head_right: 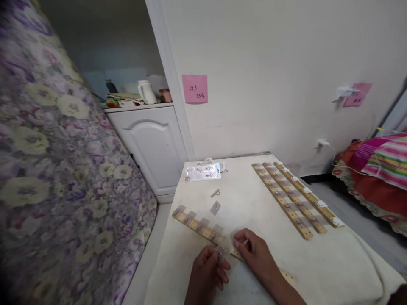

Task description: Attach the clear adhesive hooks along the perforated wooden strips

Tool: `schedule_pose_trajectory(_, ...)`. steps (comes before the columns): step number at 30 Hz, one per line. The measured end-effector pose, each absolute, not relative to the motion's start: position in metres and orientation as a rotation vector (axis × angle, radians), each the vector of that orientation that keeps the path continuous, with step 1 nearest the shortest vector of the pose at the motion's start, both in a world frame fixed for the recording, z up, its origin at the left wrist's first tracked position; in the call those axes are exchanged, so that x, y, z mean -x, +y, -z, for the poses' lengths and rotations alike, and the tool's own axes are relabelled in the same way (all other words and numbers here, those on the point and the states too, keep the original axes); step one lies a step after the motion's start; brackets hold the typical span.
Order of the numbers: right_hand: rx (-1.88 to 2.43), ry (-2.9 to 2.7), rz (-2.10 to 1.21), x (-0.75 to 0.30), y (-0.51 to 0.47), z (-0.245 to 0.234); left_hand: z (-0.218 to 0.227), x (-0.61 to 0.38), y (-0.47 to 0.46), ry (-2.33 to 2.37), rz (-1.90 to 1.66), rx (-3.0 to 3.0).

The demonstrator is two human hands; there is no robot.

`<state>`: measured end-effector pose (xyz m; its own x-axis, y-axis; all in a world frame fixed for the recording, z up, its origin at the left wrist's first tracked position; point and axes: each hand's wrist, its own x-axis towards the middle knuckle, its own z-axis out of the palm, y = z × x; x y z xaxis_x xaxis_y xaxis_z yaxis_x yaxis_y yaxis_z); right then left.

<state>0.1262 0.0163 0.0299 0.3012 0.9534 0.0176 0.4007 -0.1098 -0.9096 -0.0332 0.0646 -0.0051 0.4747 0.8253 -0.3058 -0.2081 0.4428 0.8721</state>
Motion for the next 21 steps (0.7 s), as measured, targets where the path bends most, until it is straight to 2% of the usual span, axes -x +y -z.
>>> schedule_pose_trajectory(5,1.639,-1.246,-0.825,-0.125,0.021,-0.016,0.009,0.028,0.061,0.843,-0.679,-0.919)
schedule_pose_trajectory(13,1.749,-1.341,-0.703,-0.133,0.04,-0.009,0.022,0.018,0.062,1.058,-0.667,-1.155)
schedule_pose_trajectory(21,1.78,-1.349,-0.663,-0.136,0.041,-0.004,0.015,0.01,0.061,1.166,-0.619,-1.267)
